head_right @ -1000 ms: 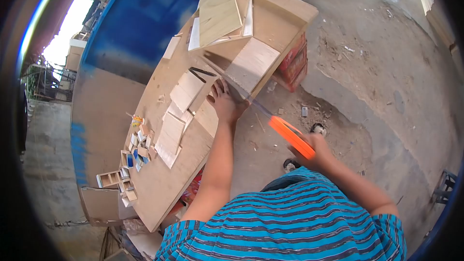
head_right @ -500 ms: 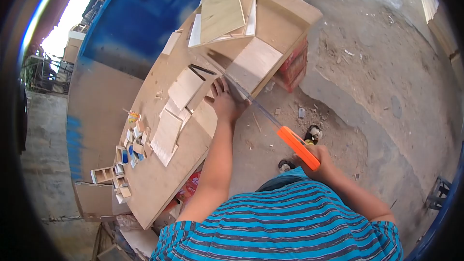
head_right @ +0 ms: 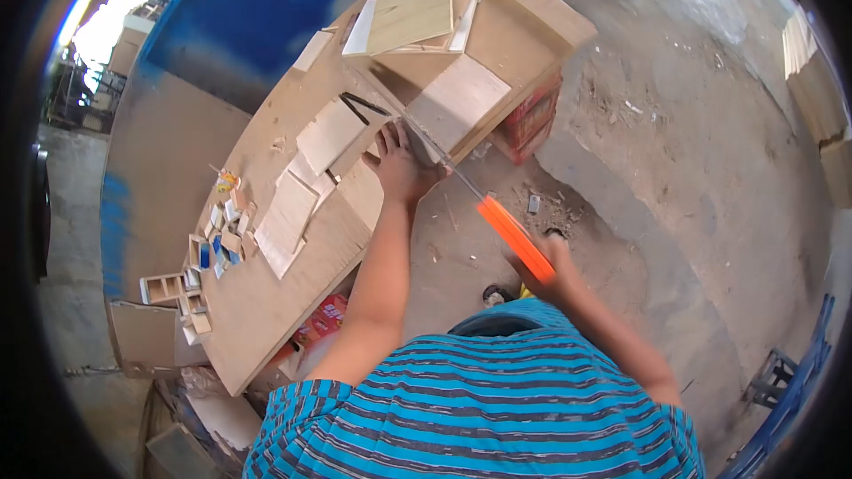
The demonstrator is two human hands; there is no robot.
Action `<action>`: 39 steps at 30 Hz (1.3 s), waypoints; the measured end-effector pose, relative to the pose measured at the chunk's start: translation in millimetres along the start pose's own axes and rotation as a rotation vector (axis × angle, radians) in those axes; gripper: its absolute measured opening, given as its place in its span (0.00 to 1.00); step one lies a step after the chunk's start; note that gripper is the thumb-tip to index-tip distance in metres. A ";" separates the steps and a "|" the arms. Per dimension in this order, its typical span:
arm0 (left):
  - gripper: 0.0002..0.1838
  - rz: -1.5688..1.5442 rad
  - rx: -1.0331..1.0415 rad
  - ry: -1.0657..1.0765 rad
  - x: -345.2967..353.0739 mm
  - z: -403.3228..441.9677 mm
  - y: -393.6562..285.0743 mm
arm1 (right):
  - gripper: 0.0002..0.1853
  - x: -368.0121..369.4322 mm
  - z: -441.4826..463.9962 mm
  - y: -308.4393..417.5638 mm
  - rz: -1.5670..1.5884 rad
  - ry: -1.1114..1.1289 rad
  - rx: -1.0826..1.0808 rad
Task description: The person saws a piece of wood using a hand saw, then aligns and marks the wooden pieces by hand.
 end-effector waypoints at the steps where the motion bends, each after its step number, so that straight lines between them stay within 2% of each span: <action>1: 0.64 0.009 -0.009 0.003 1.4 1.7 0.5 | 0.10 -14.0 -28.6 7.4 -0.045 -0.013 -0.012; 2: 0.64 -0.007 0.014 -0.023 3.0 2.2 -0.4 | 0.11 -23.1 -54.8 17.0 -0.299 -0.095 -0.162; 3: 0.64 -0.021 0.038 -0.048 4.6 0.9 -1.0 | 0.12 -24.1 -63.0 7.4 -0.200 0.009 -0.075; 5: 0.64 -0.038 0.059 -0.062 9.1 -2.4 0.7 | 0.12 -21.9 -65.7 8.7 -0.196 0.003 -0.040; 8: 0.64 -0.062 0.055 -0.047 4.5 -0.3 3.6 | 0.13 -20.0 -29.7 18.5 -0.161 -0.088 -0.126; 10: 0.65 -0.079 0.067 -0.040 4.1 -1.3 3.5 | 0.12 -6.0 28.2 11.8 0.038 -0.001 -0.077; 12: 0.63 -0.078 0.041 -0.026 2.7 -2.3 5.9 | 0.12 6.7 70.2 13.0 0.128 -0.078 -0.073; 14: 0.62 -0.070 0.025 -0.021 -1.2 -2.1 7.1 | 0.12 15.9 70.5 29.2 0.118 -0.087 -0.113; 19: 0.62 -0.081 0.021 -0.010 0.2 -4.6 4.1 | 0.12 8.6 9.7 7.1 -0.037 -0.044 -0.088; 20: 0.62 -0.078 0.028 -0.005 0.8 -4.2 4.5 | 0.11 2.9 -12.7 12.0 -0.195 -0.029 -0.140; 21: 0.62 -0.075 0.033 -0.005 2.3 -4.2 4.9 | 0.10 -7.7 -36.0 18.1 -0.183 -0.110 -0.214; 22: 0.62 -0.074 0.037 -0.003 3.6 -2.5 5.2 | 0.10 -13.3 -49.2 17.3 -0.215 -0.080 -0.128; 23: 0.62 -0.088 0.044 -0.012 3.5 -1.6 5.1 | 0.10 -15.5 -48.9 12.2 -0.165 -0.013 0.055; 25: 0.62 -0.106 0.066 -0.025 4.0 -3.7 6.3 | 0.10 -10.6 -32.6 14.4 -0.181 0.007 -0.047; 27: 0.61 -0.104 0.077 -0.080 2.3 -4.3 7.2 | 0.13 -6.1 17.1 21.2 -0.050 -0.068 -0.182; 29: 0.61 -0.116 0.068 -0.104 -0.1 -5.8 6.6 | 0.14 8.9 68.4 12.9 0.139 -0.036 0.019; 32: 0.62 -0.127 0.032 -0.093 -3.3 -3.7 11.3 | 0.14 12.4 89.8 32.9 0.082 -0.035 -0.057; 37: 0.64 -0.124 0.033 -0.038 -0.5 -3.3 10.3 | 0.12 -7.0 15.8 23.3 -0.019 -0.019 -0.085; 39: 0.65 -0.116 0.036 -0.032 -0.9 -2.4 10.8 | 0.11 -18.9 -12.6 27.5 -0.097 0.027 0.012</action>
Point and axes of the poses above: each hand's wrist, its own z-axis towards the middle knuckle, its own x-axis out of the palm, y = z × x, the point moved 10 cm from there along z, towards the middle knuckle, and after that the axes turned 2 degrees about y, right-handed, at the moved point
